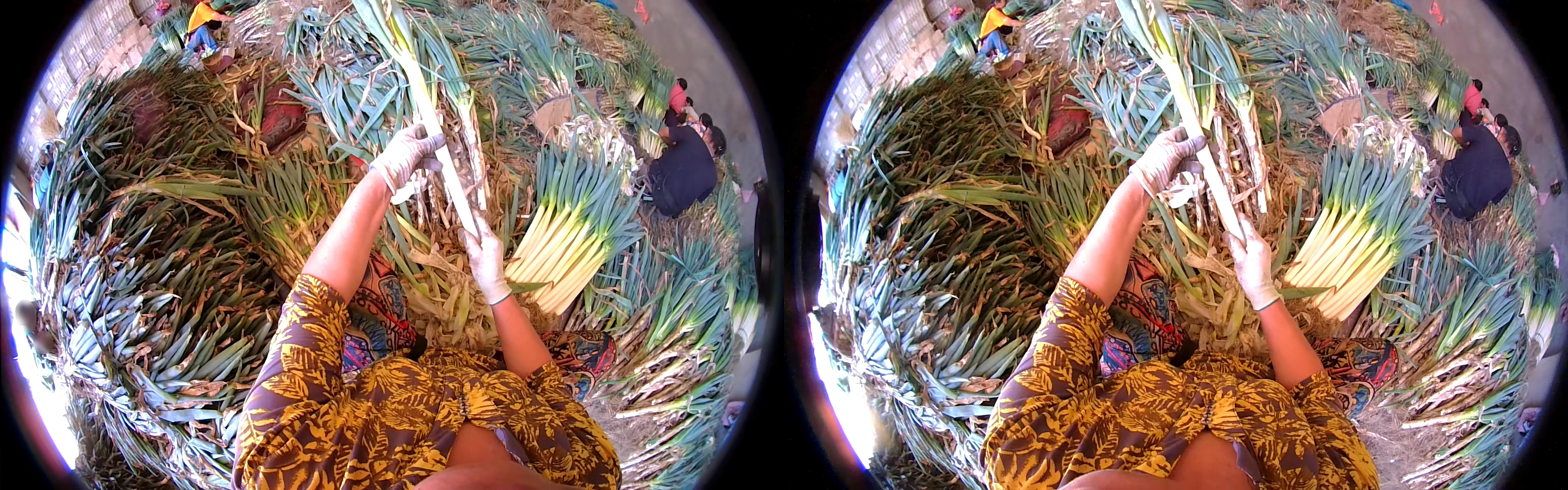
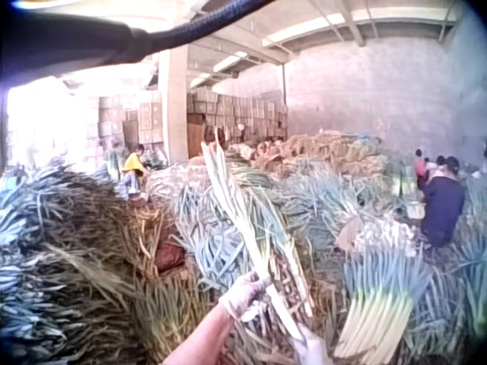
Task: The person peels and cleans green onions by hand, removing the outer layers and roots, and then places them into bundles.
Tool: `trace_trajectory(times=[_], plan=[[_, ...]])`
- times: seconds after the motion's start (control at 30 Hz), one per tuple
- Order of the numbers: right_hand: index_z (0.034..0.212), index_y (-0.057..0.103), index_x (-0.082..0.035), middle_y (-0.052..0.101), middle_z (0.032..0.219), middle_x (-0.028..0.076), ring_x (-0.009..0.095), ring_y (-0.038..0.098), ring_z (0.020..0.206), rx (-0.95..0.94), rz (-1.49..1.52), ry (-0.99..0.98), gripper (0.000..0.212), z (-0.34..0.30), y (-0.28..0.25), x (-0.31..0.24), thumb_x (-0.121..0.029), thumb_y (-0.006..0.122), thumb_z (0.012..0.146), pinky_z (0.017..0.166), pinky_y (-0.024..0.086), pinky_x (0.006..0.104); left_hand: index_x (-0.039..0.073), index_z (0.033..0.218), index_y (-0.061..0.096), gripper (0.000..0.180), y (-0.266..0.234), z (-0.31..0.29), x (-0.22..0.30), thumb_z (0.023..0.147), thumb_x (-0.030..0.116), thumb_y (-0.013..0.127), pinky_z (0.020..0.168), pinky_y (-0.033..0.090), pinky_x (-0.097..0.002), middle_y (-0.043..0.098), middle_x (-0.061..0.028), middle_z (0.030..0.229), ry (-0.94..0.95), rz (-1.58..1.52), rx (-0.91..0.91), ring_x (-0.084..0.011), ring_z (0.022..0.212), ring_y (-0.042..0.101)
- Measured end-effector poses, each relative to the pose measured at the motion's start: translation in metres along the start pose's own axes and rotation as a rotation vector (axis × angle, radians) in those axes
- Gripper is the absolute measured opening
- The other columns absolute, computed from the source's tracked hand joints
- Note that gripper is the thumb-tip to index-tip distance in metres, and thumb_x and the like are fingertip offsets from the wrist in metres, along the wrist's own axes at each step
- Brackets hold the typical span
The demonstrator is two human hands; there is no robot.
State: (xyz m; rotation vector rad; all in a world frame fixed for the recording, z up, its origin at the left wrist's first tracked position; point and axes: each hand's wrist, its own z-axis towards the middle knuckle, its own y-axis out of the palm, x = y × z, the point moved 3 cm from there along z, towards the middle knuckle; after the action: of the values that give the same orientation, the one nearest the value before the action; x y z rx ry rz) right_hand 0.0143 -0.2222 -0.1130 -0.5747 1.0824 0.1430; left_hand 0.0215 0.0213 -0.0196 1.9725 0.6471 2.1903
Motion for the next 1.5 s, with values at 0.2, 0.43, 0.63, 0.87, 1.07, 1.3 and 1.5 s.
trace_trajectory(times=[0.2, 0.43, 0.63, 0.87, 1.07, 1.3, 1.5], plan=[[0.134, 0.050, -0.002, 0.065, 0.116, 0.013, 0.018, 0.066, 0.085, -0.019, -0.085, 0.071, 0.046, -0.012, 0.011, 0.022, -0.014, 0.063, 0.091, 0.079, 0.054, 0.0271, 0.003, 0.117, 0.055, 0.033, -0.001, 0.001, 0.004, 0.089, 0.017, 0.066, 0.059, 0.058, -0.0221, 0.070, -0.0118, 0.098, 0.020, 0.077, 0.042, -0.0174, 0.078, 0.069], [0.130, 0.051, -0.001, 0.060, 0.091, 0.005, 0.013, 0.052, 0.071, -0.183, -0.108, 0.214, 0.040, -0.071, 0.009, 0.062, -0.014, 0.060, 0.093, 0.067, 0.047, 0.0286, 0.002, 0.104, 0.057, 0.021, -0.054, 0.008, 0.006, 0.093, 0.020, 0.060, 0.052, 0.056, -0.0222, 0.069, -0.0126, 0.089, 0.131, -0.231, 0.249, -0.0189, 0.074, 0.068], [0.141, 0.037, 0.004, 0.057, 0.083, 0.003, 0.012, 0.052, 0.069, -0.434, 0.665, 0.607, 0.064, -0.085, 0.008, 0.037, -0.029, 0.063, 0.093, 0.065, 0.044, 0.0259, -0.009, 0.117, 0.049, 0.033, -0.033, 0.012, 0.011, 0.094, 0.015, 0.052, 0.066, 0.063, -0.0299, 0.065, -0.0256, 0.107, 0.154, -0.521, 0.054, -0.0324, 0.096, 0.067], [0.127, 0.054, -0.002, 0.053, 0.076, -0.002, 0.008, 0.042, 0.059, -0.311, 0.301, 0.476, 0.044, -0.086, 0.000, 0.047, -0.028, 0.063, 0.093, 0.052, 0.037, 0.0247, -0.002, 0.100, 0.058, 0.019, -0.044, 0.018, 0.012, 0.090, 0.014, 0.058, 0.059, 0.060, -0.0302, 0.067, -0.0134, 0.086, 0.115, -0.323, 0.175, -0.0212, 0.074, 0.068], [0.114, 0.059, 0.001, 0.049, 0.070, -0.003, 0.005, 0.043, 0.060, -0.221, 0.107, 0.418, 0.043, -0.084, -0.012, 0.034, -0.037, 0.059, 0.094, 0.055, 0.037, 0.0229, -0.004, 0.092, 0.061, 0.014, -0.055, 0.020, 0.007, 0.085, 0.007, 0.059, 0.054, 0.058, -0.0322, 0.066, -0.0131, 0.076, 0.103, -0.231, 0.262, -0.0226, 0.062, 0.066], [0.119, 0.058, -0.001, 0.046, 0.069, -0.004, 0.004, 0.044, 0.055, -0.374, 0.555, 0.669, 0.059, -0.093, -0.005, -0.002, -0.053, 0.058, 0.091, 0.046, 0.035, 0.0203, -0.007, 0.092, 0.058, 0.013, -0.049, 0.018, 0.009, 0.084, 0.003, 0.054, 0.057, 0.059, -0.0354, 0.065, -0.0155, 0.078, 0.035, -0.420, 0.280, -0.0249, 0.061, 0.064], [0.124, 0.058, -0.004, 0.059, 0.080, -0.002, 0.002, 0.045, 0.057, -0.101, 0.369, 0.389, 0.034, -0.070, -0.019, 0.024, -0.022, 0.057, 0.095, 0.044, 0.039, 0.0151, 0.000, 0.107, 0.057, 0.030, 0.002, -0.010, 0.009, 0.086, 0.020, 0.068, 0.073, 0.058, -0.0338, 0.066, -0.0107, 0.091, 0.029, 0.264, 0.085, -0.0189, 0.074, 0.065]])
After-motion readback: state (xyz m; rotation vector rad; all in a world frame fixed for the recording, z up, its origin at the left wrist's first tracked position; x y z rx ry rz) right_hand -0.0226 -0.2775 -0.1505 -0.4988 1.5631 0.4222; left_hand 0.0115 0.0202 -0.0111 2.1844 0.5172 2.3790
